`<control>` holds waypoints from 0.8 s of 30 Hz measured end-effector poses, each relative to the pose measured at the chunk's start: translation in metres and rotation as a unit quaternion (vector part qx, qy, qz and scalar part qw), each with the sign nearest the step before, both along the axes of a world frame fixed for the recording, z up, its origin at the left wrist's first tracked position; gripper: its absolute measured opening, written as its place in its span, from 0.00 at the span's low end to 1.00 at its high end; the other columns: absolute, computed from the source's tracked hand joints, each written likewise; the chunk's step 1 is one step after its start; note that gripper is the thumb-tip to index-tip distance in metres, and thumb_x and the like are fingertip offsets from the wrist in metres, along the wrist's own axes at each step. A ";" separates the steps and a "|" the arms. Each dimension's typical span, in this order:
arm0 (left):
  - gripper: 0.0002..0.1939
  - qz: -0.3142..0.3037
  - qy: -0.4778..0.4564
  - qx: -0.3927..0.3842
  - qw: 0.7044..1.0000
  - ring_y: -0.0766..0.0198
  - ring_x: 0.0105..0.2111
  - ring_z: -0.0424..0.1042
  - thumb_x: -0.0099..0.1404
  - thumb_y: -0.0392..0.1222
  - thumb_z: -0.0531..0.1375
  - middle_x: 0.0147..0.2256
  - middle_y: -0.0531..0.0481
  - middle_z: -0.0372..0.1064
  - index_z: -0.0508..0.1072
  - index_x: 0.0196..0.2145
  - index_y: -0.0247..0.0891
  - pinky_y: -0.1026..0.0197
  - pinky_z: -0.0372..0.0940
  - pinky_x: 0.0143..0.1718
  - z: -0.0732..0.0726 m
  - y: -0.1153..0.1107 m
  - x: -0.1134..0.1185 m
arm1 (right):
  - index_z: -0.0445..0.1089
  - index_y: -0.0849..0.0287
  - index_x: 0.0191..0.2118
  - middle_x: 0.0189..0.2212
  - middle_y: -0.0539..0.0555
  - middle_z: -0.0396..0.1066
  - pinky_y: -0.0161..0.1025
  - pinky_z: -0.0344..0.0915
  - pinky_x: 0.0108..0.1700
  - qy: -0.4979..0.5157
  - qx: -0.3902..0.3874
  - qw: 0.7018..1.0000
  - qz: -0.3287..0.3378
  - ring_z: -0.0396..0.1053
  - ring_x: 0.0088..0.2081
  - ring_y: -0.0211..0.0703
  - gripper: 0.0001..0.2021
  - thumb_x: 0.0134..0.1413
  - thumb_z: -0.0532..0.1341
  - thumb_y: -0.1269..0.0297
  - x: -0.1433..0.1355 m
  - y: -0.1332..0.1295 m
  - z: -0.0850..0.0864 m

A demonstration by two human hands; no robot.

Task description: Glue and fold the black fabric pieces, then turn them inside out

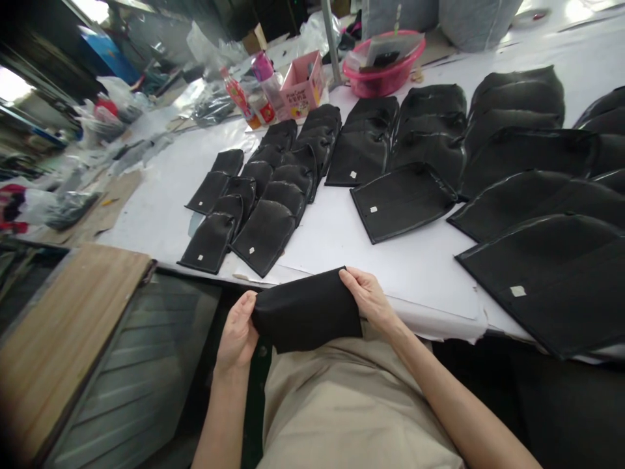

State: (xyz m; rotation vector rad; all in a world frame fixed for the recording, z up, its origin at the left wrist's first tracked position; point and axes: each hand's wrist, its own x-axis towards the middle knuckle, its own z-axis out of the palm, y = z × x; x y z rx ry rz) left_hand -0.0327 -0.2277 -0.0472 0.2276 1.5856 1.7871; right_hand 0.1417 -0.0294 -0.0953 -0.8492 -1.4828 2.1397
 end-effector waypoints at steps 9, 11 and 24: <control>0.17 0.071 -0.035 0.008 0.997 0.70 0.28 0.65 0.58 0.49 0.71 0.28 0.55 0.67 0.70 0.30 0.36 0.68 0.65 0.35 -0.014 0.001 0.017 | 0.70 0.59 0.26 0.24 0.50 0.68 0.35 0.60 0.30 -0.026 -0.087 0.994 -0.056 0.63 0.26 0.40 0.24 0.49 0.67 0.40 -0.002 -0.004 0.005; 0.19 0.043 -0.022 -0.008 0.999 0.71 0.26 0.62 0.59 0.52 0.70 0.26 0.56 0.63 0.68 0.27 0.36 0.69 0.62 0.31 -0.013 -0.002 0.015 | 0.69 0.59 0.26 0.23 0.51 0.69 0.36 0.60 0.29 -0.047 -0.046 0.998 -0.014 0.63 0.26 0.41 0.25 0.52 0.64 0.39 -0.002 0.001 0.006; 0.21 0.058 0.014 -0.119 0.991 0.67 0.20 0.66 0.52 0.56 0.73 0.20 0.57 0.66 0.72 0.29 0.36 0.66 0.61 0.23 -0.005 -0.031 0.001 | 0.59 0.56 0.23 0.16 0.45 0.56 0.34 0.55 0.23 -0.106 0.257 0.959 0.059 0.57 0.19 0.36 0.23 0.65 0.51 0.47 -0.026 0.008 0.002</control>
